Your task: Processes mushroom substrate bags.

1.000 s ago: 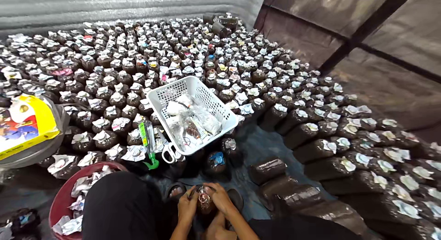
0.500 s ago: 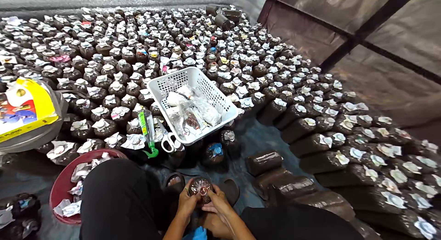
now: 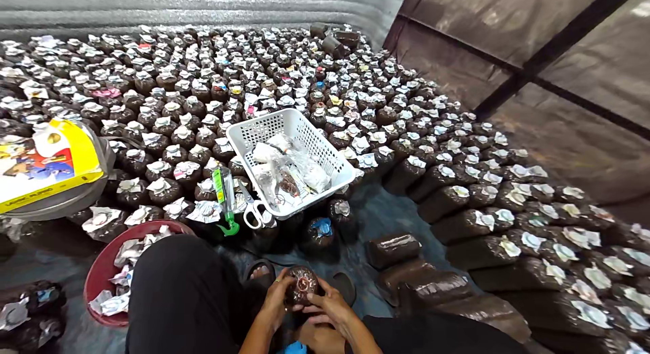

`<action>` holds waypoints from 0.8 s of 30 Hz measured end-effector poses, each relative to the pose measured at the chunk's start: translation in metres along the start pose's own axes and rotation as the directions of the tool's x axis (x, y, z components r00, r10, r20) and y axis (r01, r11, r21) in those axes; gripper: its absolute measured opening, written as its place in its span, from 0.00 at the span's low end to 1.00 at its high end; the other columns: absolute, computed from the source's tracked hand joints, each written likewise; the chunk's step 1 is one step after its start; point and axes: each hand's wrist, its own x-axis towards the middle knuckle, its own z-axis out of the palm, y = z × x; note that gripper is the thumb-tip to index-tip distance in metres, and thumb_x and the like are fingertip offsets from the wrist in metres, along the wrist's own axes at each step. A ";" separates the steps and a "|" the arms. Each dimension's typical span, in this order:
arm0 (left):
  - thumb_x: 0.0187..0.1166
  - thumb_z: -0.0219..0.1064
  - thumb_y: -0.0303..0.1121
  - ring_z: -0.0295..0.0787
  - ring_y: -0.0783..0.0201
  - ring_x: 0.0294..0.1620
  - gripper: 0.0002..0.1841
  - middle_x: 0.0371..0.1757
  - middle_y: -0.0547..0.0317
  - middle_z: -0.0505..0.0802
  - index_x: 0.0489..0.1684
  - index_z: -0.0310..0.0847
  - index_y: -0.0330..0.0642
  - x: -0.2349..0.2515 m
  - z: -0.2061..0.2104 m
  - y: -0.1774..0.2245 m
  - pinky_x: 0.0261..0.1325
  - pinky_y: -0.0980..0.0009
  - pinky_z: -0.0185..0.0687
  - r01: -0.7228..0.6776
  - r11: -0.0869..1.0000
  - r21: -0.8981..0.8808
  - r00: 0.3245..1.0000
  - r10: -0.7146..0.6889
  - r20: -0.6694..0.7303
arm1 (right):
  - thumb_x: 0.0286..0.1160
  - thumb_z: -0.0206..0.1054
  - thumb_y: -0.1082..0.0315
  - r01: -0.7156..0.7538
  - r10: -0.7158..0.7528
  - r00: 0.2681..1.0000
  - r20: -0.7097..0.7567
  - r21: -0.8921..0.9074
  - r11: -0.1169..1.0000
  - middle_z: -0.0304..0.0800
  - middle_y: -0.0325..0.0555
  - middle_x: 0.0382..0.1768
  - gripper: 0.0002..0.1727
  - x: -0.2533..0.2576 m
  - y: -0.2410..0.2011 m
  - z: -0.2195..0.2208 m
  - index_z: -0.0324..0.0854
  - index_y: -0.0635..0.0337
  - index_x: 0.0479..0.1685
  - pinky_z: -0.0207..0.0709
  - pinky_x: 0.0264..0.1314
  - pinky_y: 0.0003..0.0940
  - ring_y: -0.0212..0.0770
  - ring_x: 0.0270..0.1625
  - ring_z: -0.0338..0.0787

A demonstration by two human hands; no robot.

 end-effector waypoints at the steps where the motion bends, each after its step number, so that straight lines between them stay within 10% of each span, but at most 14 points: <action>1: 0.89 0.59 0.40 0.87 0.40 0.62 0.33 0.75 0.36 0.81 0.94 0.54 0.52 0.001 0.001 0.000 0.53 0.44 0.87 -0.003 0.999 0.034 0.999 0.004 -0.042 | 0.85 0.66 0.65 -0.032 0.033 0.999 0.029 -0.027 0.999 0.88 0.61 0.64 0.35 -0.001 -0.006 -0.008 0.60 0.44 0.91 0.91 0.50 0.55 0.60 0.53 0.95; 5: 0.86 0.65 0.40 0.88 0.50 0.68 0.25 0.74 0.45 0.86 0.83 0.75 0.50 0.007 -0.001 -0.016 0.68 0.49 0.84 -0.139 0.935 0.327 0.965 0.202 -0.167 | 0.88 0.60 0.43 -0.007 -0.004 0.997 -0.074 -0.150 0.989 0.76 0.57 0.79 0.31 0.005 -0.016 -0.006 0.68 0.38 0.88 0.84 0.56 0.67 0.65 0.67 0.87; 9: 0.87 0.63 0.38 0.86 0.55 0.72 0.22 0.71 0.51 0.90 0.79 0.80 0.48 0.008 -0.001 -0.018 0.79 0.51 0.75 -0.208 0.831 0.516 0.927 0.336 -0.168 | 0.91 0.56 0.47 0.207 -0.282 0.943 -0.177 -0.351 0.913 0.82 0.50 0.77 0.27 0.028 0.002 0.009 0.78 0.46 0.81 0.79 0.74 0.57 0.50 0.76 0.84; 12: 0.88 0.61 0.40 0.83 0.55 0.76 0.22 0.74 0.53 0.88 0.80 0.79 0.51 0.009 -0.002 -0.017 0.81 0.51 0.73 -0.197 0.842 0.502 0.939 0.309 -0.150 | 0.91 0.56 0.51 0.317 -0.407 0.898 -0.165 -0.398 0.861 0.86 0.48 0.74 0.24 0.039 0.010 0.001 0.83 0.52 0.76 0.67 0.86 0.48 0.43 0.79 0.81; 16: 0.92 0.53 0.37 0.85 0.51 0.72 0.24 0.82 0.48 0.79 0.87 0.70 0.51 0.003 0.002 -0.009 0.67 0.49 0.84 -0.113 0.961 0.252 0.987 0.138 -0.083 | 0.91 0.54 0.45 0.221 -0.319 0.940 -0.117 -0.504 0.835 0.86 0.46 0.73 0.26 0.033 -0.011 -0.015 0.83 0.46 0.76 0.76 0.78 0.52 0.44 0.76 0.84; 18: 0.93 0.52 0.35 0.90 0.48 0.61 0.24 0.80 0.43 0.80 0.88 0.68 0.48 0.001 0.007 -0.007 0.55 0.51 0.89 -0.080 0.987 0.141 0.991 0.094 -0.093 | 0.91 0.54 0.45 0.122 -0.355 0.917 -0.184 -0.717 0.686 0.90 0.48 0.67 0.25 0.015 -0.032 -0.014 0.88 0.47 0.69 0.76 0.75 0.56 0.49 0.71 0.87; 24: 0.92 0.54 0.40 0.86 0.49 0.70 0.23 0.79 0.46 0.82 0.85 0.73 0.50 0.006 0.002 -0.004 0.67 0.48 0.83 -0.068 0.982 0.176 0.979 0.100 -0.179 | 0.74 0.59 0.26 0.031 -0.294 0.956 0.014 -0.998 0.052 0.87 0.54 0.66 0.42 -0.021 -0.075 0.014 0.85 0.57 0.65 0.81 0.64 0.60 0.56 0.65 0.89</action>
